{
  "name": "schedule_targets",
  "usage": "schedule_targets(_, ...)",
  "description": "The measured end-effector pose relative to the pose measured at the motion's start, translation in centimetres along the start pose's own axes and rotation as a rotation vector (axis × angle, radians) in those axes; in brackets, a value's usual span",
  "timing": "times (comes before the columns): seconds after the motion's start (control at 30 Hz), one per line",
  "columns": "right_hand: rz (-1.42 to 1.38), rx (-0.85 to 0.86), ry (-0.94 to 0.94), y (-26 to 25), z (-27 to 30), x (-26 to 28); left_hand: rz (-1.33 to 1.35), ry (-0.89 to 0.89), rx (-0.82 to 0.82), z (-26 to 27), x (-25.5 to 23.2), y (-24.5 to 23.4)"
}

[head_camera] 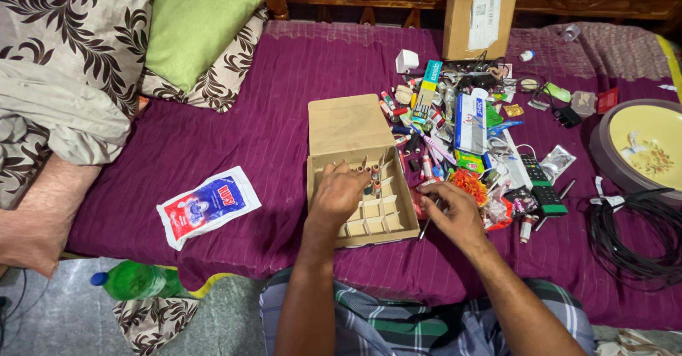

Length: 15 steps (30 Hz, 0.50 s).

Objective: The person organizes multi-colored thread spools inside a brown cardboard storage box, sorting through scattered sewing and household items laid out on the bed.

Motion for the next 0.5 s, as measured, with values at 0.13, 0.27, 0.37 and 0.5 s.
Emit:
schedule_targets(0.13,0.005,-0.003,0.032,0.0,0.1,0.0,0.022,0.012,-0.054,0.3,1.4,0.4)
schedule_targets(0.27,0.002,-0.020,0.006,-0.1,0.1,-0.1,-0.163,-0.232,-0.008,-0.2,4.7,0.9)
schedule_targets(0.37,-0.004,-0.012,0.017,0.1,0.2,-0.3,-0.267,-0.391,0.067,-0.1,6.1,1.2)
schedule_targets(0.5,0.001,-0.005,0.015,0.4,0.1,-0.3,-0.214,-0.423,0.087,0.2,6.4,1.9)
Point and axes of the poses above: each hand's wrist, its own z-axis away from the middle knuckle, its own y-axis out of the palm, x = y × z, the point moved 4 cm from there along -z, towards the middle knuckle, and after that the axes turned 15 degrees about -y, right-handed, at the moved point
